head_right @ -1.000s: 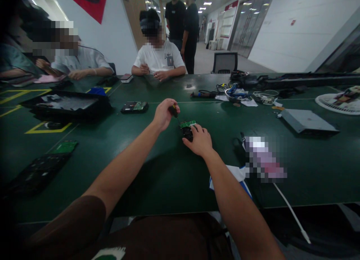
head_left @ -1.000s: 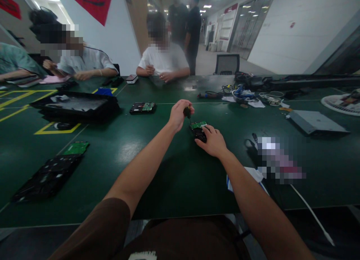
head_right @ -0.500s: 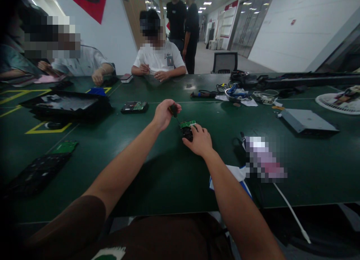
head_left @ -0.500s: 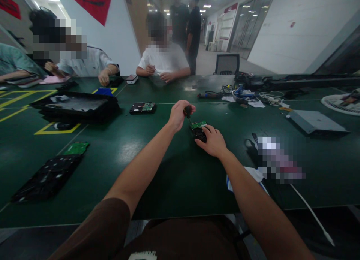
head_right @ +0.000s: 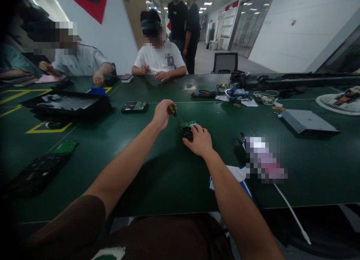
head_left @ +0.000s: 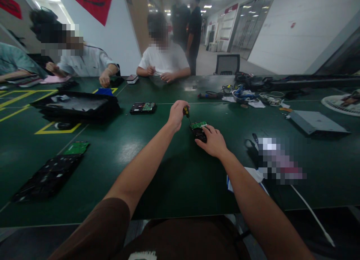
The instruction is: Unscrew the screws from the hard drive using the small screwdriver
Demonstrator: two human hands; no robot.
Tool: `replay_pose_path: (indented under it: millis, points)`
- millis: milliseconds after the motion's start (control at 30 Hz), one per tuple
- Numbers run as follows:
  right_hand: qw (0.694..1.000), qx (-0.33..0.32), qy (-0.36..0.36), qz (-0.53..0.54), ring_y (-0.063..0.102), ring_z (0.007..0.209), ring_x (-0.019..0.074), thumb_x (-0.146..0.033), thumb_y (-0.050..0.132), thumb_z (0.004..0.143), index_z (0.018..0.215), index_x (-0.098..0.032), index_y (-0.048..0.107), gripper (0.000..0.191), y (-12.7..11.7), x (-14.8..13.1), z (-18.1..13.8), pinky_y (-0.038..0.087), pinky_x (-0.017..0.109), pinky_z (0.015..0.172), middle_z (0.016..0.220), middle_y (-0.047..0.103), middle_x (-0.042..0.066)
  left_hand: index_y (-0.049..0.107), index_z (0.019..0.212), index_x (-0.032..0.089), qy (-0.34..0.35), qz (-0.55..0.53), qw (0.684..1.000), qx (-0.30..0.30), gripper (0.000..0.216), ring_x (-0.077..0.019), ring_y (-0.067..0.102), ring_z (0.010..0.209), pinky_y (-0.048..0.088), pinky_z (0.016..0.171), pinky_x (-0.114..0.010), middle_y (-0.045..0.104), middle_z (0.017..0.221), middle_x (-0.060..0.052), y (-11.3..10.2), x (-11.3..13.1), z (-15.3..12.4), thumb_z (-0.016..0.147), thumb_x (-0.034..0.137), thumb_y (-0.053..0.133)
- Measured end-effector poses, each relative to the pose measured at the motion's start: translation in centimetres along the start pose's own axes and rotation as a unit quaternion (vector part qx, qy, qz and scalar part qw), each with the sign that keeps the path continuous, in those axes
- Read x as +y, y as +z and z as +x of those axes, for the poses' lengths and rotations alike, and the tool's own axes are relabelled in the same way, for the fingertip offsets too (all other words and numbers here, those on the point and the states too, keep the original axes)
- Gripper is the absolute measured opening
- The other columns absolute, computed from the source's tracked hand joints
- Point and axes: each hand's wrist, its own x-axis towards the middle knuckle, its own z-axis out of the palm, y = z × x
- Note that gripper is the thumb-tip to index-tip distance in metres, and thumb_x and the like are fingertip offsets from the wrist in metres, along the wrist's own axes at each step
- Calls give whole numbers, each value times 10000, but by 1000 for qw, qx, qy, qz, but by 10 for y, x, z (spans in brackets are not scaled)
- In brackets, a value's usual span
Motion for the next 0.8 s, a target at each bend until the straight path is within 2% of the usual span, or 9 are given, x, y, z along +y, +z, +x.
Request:
replay_pose_path:
  millis: [200, 300, 433, 533, 633, 733, 800]
  points:
    - [1000, -3, -2, 4, 497, 1335, 443, -723, 504, 928, 1534, -235, 511, 778, -1, 0, 0, 434, 592, 1091, 1591, 461, 135, 675, 776, 199, 1, 21, 999, -43, 161, -150, 622, 701, 492, 667, -273, 660, 734, -24, -1, 1, 2, 864, 317, 612]
    - [1000, -6, -2, 6, 498, 1332, 444, -725, 496, 928, 1540, -241, 502, 780, -2, -1, 0, 438, 599, 1087, 1588, 464, 133, 661, 798, 201, 2, 36, 999, -28, 159, -171, 643, 750, 492, 681, -286, 703, 762, -42, -1, 3, 2, 882, 330, 621]
    - [1000, -6, -4, 2, 504, 1329, 435, -733, 481, 932, 1538, -231, 504, 787, -2, 0, 0, 442, 579, 1091, 1596, 455, 130, 692, 733, 205, 57, 152, 987, -6, 160, -169, 611, 787, 457, 646, -261, 692, 784, -36, -4, 14, 1, 868, 289, 677]
    - [1000, -7, -4, -2, 500, 1333, 434, -734, 488, 930, 1534, -223, 508, 792, -1, 1, 0, 438, 575, 1095, 1601, 448, 134, 749, 776, 200, 62, 200, 977, -25, 147, -167, 603, 760, 399, 535, -247, 699, 825, -50, -6, 24, 0, 870, 273, 663]
    - [1000, -2, -4, -3, 503, 1327, 437, -721, 504, 930, 1532, -218, 511, 785, -1, 0, -1, 438, 581, 1088, 1599, 450, 142, 743, 896, 192, 4, 140, 987, -77, 158, -166, 653, 768, 402, 498, -226, 735, 893, -66, -6, 28, -1, 896, 244, 594]
    - [1000, 4, -4, -4, 510, 1317, 438, -704, 502, 938, 1529, -200, 515, 777, -2, -1, -1, 436, 582, 1085, 1595, 453, 151, 685, 927, 183, -34, 51, 992, -107, 149, -161, 698, 836, 535, 634, -245, 734, 918, -66, -3, 25, -2, 921, 212, 540]
    - [1000, 0, -4, -6, 511, 1315, 439, -709, 497, 938, 1528, -191, 517, 785, -2, -1, -1, 438, 576, 1086, 1596, 453, 152, 662, 913, 184, -25, 48, 993, -107, 137, -150, 686, 825, 565, 688, -268, 714, 911, -57, -2, 22, -2, 950, 257, 552]
